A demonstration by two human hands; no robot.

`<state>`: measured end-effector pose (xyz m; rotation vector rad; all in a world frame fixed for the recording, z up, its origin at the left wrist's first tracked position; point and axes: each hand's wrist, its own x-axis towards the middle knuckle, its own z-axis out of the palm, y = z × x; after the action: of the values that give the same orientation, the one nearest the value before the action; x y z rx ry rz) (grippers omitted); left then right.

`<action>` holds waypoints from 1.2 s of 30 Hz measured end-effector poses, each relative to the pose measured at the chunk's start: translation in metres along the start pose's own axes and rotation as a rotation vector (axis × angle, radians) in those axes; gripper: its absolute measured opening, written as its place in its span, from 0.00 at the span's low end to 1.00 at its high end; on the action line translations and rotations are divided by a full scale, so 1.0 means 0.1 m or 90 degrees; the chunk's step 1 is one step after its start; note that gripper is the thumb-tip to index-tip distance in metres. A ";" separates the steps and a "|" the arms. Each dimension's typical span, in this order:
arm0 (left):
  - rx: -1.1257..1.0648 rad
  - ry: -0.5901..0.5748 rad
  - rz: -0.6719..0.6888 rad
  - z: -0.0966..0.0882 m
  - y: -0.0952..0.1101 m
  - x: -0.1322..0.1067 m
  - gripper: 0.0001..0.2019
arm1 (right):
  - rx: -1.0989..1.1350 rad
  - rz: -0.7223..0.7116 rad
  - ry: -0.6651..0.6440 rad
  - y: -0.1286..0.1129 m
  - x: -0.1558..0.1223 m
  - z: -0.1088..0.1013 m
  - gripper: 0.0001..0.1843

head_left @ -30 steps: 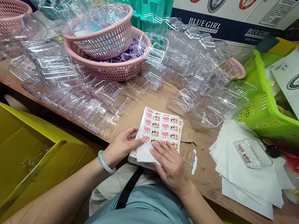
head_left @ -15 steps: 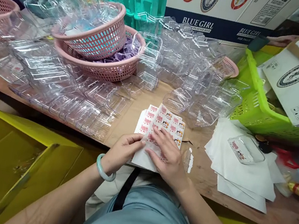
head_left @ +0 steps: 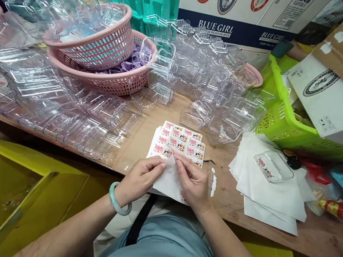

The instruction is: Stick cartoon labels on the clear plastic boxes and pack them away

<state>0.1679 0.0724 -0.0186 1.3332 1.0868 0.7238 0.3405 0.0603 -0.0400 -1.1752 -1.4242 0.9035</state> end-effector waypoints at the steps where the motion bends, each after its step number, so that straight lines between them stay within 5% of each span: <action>1: -0.005 0.017 -0.036 -0.03 -0.05 -0.02 0.18 | 0.061 0.060 0.041 0.00 0.02 -0.01 0.13; 5: 0.082 0.171 -0.059 -0.17 -0.14 -0.17 0.19 | 0.258 0.140 0.270 -0.02 0.14 -0.16 0.15; 7: 0.186 0.332 0.052 -0.17 -0.08 -0.23 0.20 | 0.174 0.061 0.320 -0.07 0.19 -0.24 0.14; 9: 0.199 0.380 0.141 -0.09 0.05 -0.23 0.20 | -0.031 -0.086 0.272 -0.11 0.21 -0.28 0.15; 12: -0.041 0.163 0.101 0.17 0.25 -0.08 0.16 | -0.308 -0.315 0.106 -0.15 0.18 -0.27 0.25; 14: -0.245 0.061 0.022 0.35 0.30 0.10 0.14 | -0.389 -0.361 0.040 -0.15 0.14 -0.25 0.30; 18: -0.397 0.086 -0.055 0.53 0.29 0.41 0.10 | -0.261 -0.151 0.093 -0.14 0.08 -0.38 0.43; 21: -0.318 0.020 -0.014 0.58 0.32 0.51 0.12 | -0.001 0.090 0.121 -0.16 0.10 -0.58 0.28; 24: -0.198 -0.044 0.042 0.59 0.38 0.55 0.14 | 0.087 0.171 0.093 -0.19 0.16 -0.78 0.14; 28: -0.019 0.052 0.113 0.57 0.35 0.69 0.20 | -0.066 0.010 0.253 -0.17 0.30 -1.03 0.10; 31: 0.240 0.126 0.337 0.59 0.38 0.99 0.27 | -0.263 -0.130 0.290 -0.08 0.45 -1.17 0.25; 33: 0.392 0.091 0.469 0.64 0.46 1.28 0.32 | -0.326 -0.174 0.259 0.01 0.55 -1.22 0.37; 36: 0.499 -0.040 0.548 0.72 0.64 1.67 0.27 | -0.357 -0.196 0.264 0.16 0.65 -1.25 0.45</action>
<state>0.3055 0.2055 0.0039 2.5517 0.7235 0.8862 0.4675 0.1194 -0.0164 -1.3964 -1.4917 0.0249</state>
